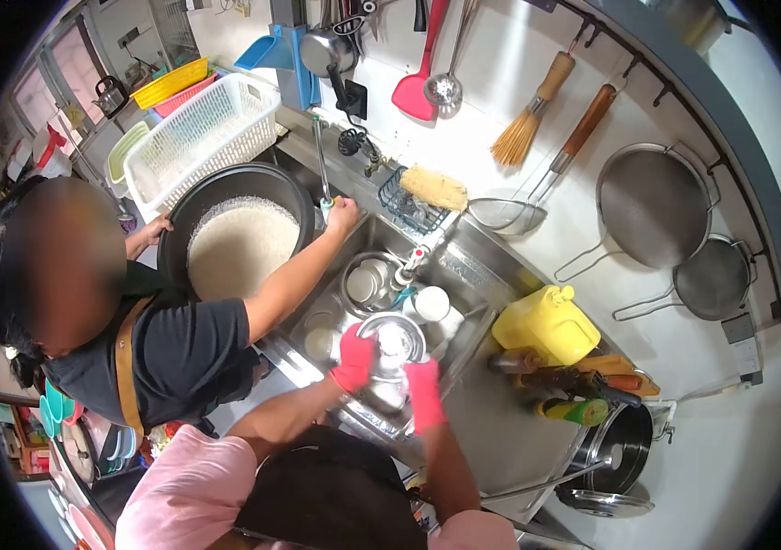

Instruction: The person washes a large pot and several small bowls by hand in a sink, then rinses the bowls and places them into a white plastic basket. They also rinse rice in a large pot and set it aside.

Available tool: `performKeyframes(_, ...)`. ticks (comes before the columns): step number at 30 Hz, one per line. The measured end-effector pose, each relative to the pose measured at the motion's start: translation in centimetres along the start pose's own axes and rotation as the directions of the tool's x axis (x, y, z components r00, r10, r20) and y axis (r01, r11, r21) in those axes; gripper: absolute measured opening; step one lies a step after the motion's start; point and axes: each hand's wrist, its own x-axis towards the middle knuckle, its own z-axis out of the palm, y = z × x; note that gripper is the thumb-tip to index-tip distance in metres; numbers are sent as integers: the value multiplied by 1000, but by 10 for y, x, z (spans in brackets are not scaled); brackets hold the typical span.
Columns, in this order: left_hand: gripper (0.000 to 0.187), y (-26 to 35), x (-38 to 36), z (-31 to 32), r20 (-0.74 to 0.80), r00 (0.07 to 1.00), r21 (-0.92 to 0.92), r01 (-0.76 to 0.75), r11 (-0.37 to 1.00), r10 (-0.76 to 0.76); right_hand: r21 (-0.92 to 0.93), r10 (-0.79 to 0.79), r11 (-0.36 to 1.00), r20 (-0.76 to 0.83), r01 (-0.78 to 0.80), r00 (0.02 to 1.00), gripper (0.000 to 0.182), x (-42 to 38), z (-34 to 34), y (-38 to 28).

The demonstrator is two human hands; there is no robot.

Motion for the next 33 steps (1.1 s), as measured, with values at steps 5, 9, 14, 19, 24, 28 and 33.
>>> performKeyframes(5,43,57,0,-17,9,997,146,-72,987,71,17,-346,937,-64,348,936,66,-53,29,-48)
performKeyframes(9,55,12,-14,-1,133,863,-97,501,860,-488,-600,-798,536,-130,594,589,64,-83,67,-65)
performKeyframes(14,51,-7,5,-38,646,583,-103,707,700,-493,-204,-540,823,7,530,841,59,-51,35,-95)
performKeyframes(19,41,-38,4,-31,846,315,73,731,678,-430,226,-269,958,478,178,836,46,2,1,-101)
performKeyframes(24,51,-51,3,-24,924,208,-120,955,272,-322,429,-58,902,211,-39,976,51,-9,38,-57)
performKeyframes(28,67,-61,10,30,463,763,-502,645,576,-452,555,104,819,103,-144,989,45,-21,48,-11)
performKeyframes(33,63,-24,3,16,-129,990,267,-19,964,55,635,-10,773,0,8,1000,34,5,45,78)
